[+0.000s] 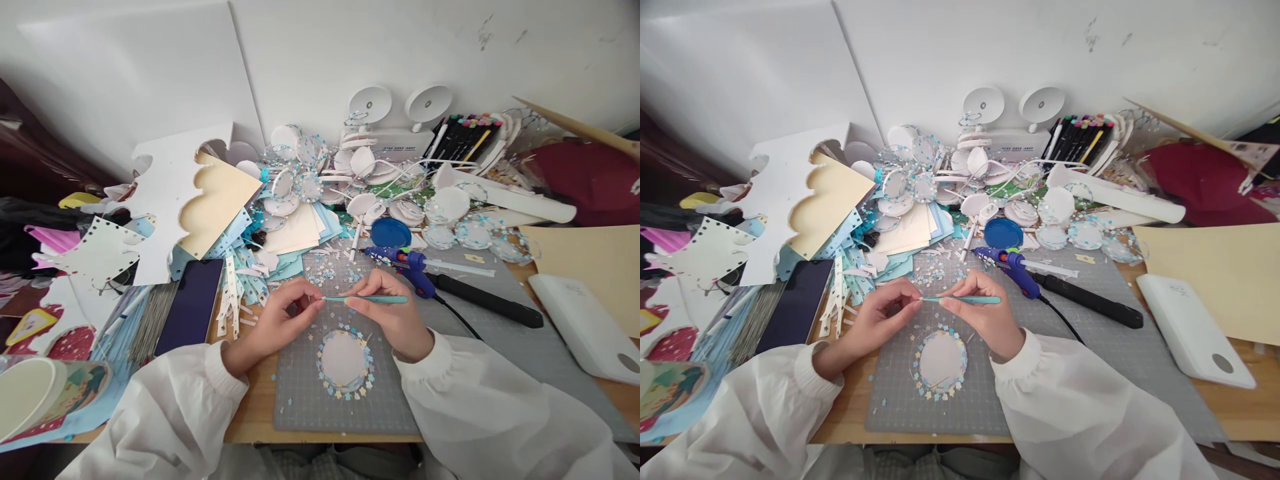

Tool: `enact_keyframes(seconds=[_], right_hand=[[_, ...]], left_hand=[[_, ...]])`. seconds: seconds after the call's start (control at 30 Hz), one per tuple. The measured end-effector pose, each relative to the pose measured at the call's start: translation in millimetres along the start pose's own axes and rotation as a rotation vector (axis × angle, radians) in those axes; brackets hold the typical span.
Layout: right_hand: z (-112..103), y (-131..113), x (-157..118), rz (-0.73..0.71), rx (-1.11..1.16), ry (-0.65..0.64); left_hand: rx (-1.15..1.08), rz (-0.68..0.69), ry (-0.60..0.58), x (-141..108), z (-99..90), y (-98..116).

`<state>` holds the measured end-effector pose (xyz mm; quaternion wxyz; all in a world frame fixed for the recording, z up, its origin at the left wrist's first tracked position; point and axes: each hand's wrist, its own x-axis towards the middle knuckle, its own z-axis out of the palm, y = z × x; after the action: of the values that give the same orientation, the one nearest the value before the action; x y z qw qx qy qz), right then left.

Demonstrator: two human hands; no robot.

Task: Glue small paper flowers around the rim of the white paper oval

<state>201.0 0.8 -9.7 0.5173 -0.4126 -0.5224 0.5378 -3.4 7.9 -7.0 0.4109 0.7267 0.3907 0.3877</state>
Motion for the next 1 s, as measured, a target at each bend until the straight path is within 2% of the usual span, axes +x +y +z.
enact_keyframes(seconds=[0.27,0.47,0.6,0.83,1.0], right_hand=[[-1,1,1,0.042,0.055,0.093],[0,-6,4,0.096,0.191,0.103],[-3,-13,5,0.135,0.33,0.085],[-5,-15,2,0.135,0.377,0.08],[-1,-12,0,0.086,0.302,0.113]], left_hand=[[0.02,-0.007,-0.02,1,-1.6,3],[0.047,-0.009,-0.018,0,-1.8,2],[0.044,-0.049,0.032,0,-0.9,1],[0.014,-0.129,0.149,2,-1.4,-2],[-0.007,-0.071,0.189,2,-0.1,-6]])
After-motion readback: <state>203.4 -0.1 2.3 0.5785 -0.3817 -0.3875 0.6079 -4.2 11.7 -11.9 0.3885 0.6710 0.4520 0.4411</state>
